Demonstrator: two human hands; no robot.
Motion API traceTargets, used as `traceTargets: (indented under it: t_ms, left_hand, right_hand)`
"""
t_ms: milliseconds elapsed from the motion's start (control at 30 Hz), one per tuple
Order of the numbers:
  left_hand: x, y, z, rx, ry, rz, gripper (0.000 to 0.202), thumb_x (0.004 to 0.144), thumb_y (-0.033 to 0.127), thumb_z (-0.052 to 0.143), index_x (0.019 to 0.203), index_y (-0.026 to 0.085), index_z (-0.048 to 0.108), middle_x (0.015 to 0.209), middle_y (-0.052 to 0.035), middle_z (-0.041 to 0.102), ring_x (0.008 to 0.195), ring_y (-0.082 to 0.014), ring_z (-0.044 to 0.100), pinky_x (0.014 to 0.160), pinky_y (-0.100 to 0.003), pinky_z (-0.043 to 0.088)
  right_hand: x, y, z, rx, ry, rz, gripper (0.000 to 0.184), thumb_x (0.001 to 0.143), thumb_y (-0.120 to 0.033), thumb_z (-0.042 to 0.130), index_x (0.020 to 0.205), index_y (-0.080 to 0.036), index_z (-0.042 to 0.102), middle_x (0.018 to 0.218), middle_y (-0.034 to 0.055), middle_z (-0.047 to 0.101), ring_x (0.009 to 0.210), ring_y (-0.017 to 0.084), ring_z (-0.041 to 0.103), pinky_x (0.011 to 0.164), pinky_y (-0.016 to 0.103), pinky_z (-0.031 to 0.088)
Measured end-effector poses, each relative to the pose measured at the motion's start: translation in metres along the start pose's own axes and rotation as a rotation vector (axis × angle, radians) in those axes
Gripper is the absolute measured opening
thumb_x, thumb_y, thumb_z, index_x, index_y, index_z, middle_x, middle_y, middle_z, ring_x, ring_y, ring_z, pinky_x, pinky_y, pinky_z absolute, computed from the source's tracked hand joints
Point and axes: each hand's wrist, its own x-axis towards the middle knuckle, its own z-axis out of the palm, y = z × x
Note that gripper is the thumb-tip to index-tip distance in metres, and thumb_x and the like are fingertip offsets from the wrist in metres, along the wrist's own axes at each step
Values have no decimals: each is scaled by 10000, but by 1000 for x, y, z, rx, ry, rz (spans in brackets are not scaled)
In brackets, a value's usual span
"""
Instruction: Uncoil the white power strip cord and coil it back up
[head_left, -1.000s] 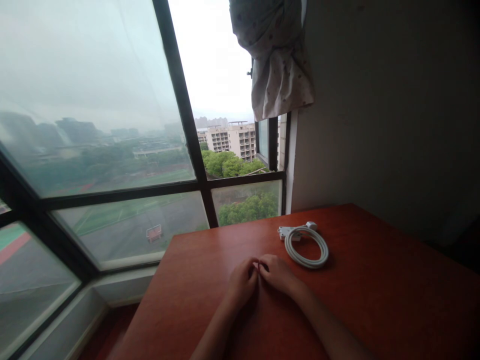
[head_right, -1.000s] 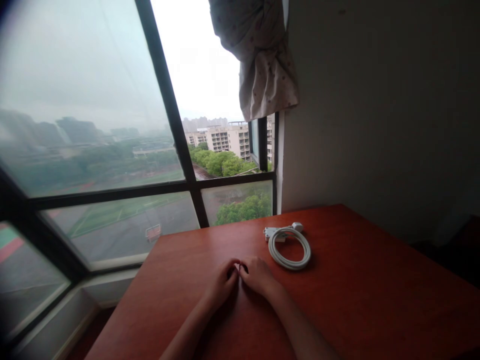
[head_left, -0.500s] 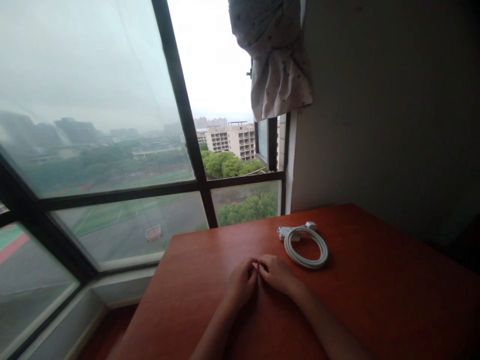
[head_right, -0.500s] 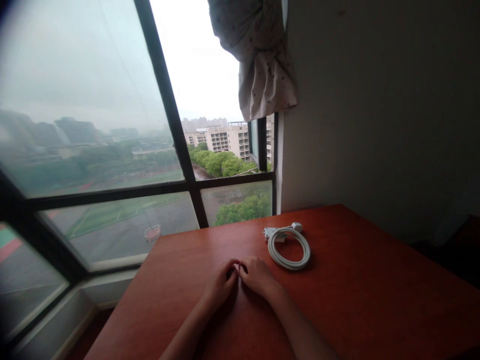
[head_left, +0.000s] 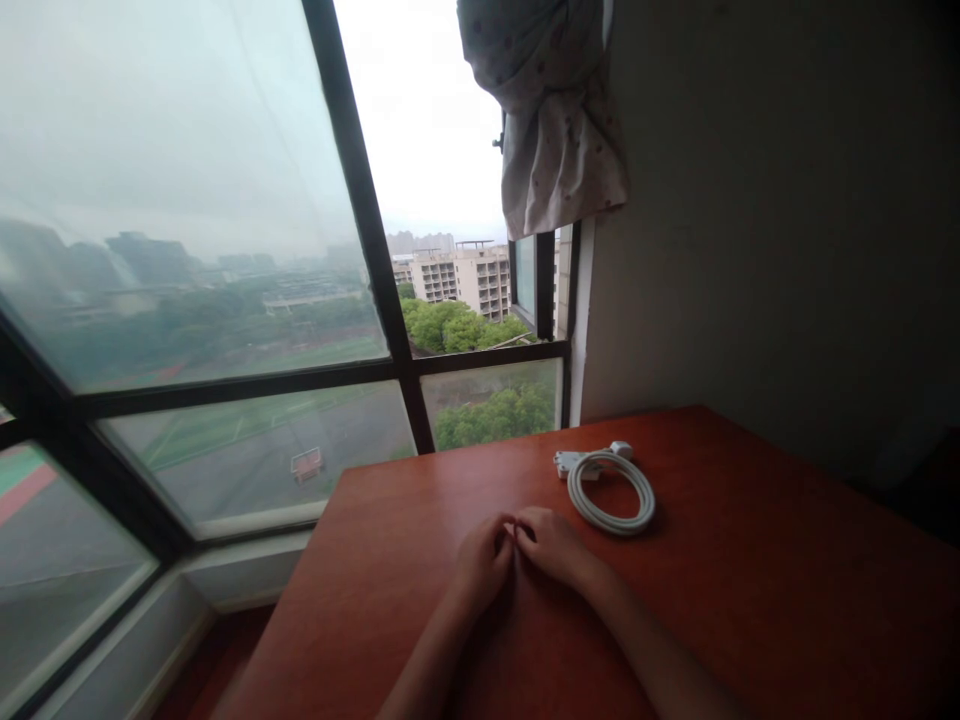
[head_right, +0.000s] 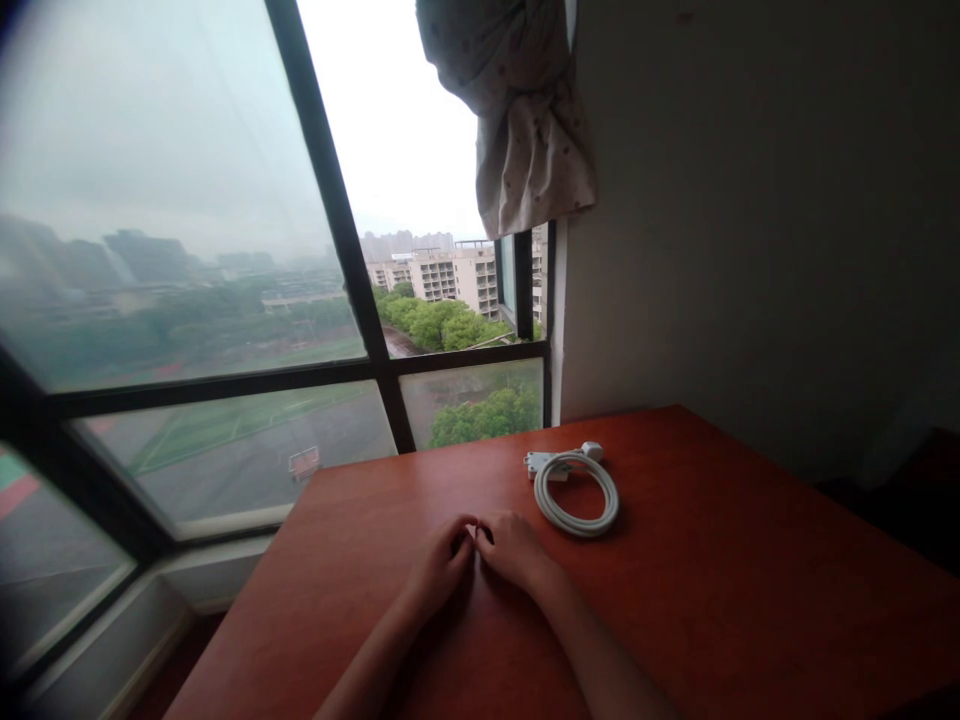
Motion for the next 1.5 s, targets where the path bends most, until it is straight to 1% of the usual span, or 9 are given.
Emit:
traceTargets:
  t_ms: [333, 500, 700, 800, 900, 1000, 1100, 1267, 1500]
  left_hand:
    - [0, 3, -2, -15, -8, -2, 272, 847, 176, 474, 1059, 215, 639, 940, -36, 699, 856, -179, 631, 798, -279, 476]
    - [-1, 4, -1, -20, -11, 4, 250, 860, 192, 478, 1052, 218, 636, 906, -24, 692, 816, -167, 619, 773, -266, 469]
    - [0, 1, 2, 21, -13, -60, 267, 874, 258, 497, 1102, 223, 631, 913, -21, 680, 809, -166, 612, 769, -271, 463]
    - [5, 4, 5, 41, -24, -91, 274, 869, 260, 493, 1107, 227, 624, 950, -26, 679, 805, -164, 615, 745, -269, 460]
    - [17, 18, 12, 92, -64, -133, 290, 865, 281, 495, 1118, 213, 619, 998, -57, 678, 848, -191, 627, 754, -289, 462]
    - [34, 40, 26, 103, -127, -165, 351, 867, 306, 497, 1183, 182, 587, 1026, -93, 674, 911, -227, 631, 800, -316, 461]
    - [53, 59, 48, 66, -120, -170, 437, 856, 356, 541, 1245, 156, 539, 1083, -133, 653, 972, -248, 620, 840, -319, 456]
    - [78, 82, 78, 26, -81, -227, 388, 852, 353, 568, 1185, 156, 537, 1178, -156, 600, 1085, -262, 582, 904, -327, 438]
    - [87, 99, 89, 88, -131, -291, 282, 838, 288, 578, 1076, 144, 534, 1107, -155, 630, 1046, -263, 603, 885, -326, 446]
  right_hand:
    - [0, 1, -1, -26, -24, -5, 235, 890, -229, 483, 975, -200, 701, 974, 77, 726, 915, 201, 640, 797, 257, 413]
    - [1, 0, -7, -25, 15, -20, 219, 874, -226, 477, 834, -184, 688, 868, 70, 715, 816, 183, 628, 741, 255, 417]
    - [5, 22, -54, 155, 418, -44, 258, 881, -280, 419, 825, -199, 657, 855, 72, 698, 821, 201, 618, 778, 295, 461]
    - [-1, 65, -82, 99, 702, 127, 297, 872, -340, 413, 919, -184, 662, 965, 111, 695, 909, 235, 623, 848, 334, 463]
    - [-10, 119, -98, -7, 817, 392, 363, 825, -371, 451, 1031, -153, 656, 1016, 145, 681, 900, 250, 629, 835, 353, 475]
    - [-16, 158, -98, -9, 756, 532, 394, 801, -389, 476, 1052, -143, 653, 1054, 159, 679, 990, 269, 623, 881, 364, 464]
    - [-18, 173, -92, 84, 681, 610, 408, 801, -417, 475, 1066, -161, 649, 1046, 143, 690, 952, 258, 647, 835, 357, 486]
    - [-18, 176, -86, 86, 630, 615, 409, 820, -457, 468, 1065, -186, 654, 1035, 124, 701, 957, 254, 653, 817, 346, 490]
    - [-20, 169, -87, -55, 532, 586, 352, 837, -392, 506, 1077, -191, 667, 1047, 105, 708, 959, 246, 649, 796, 308, 465]
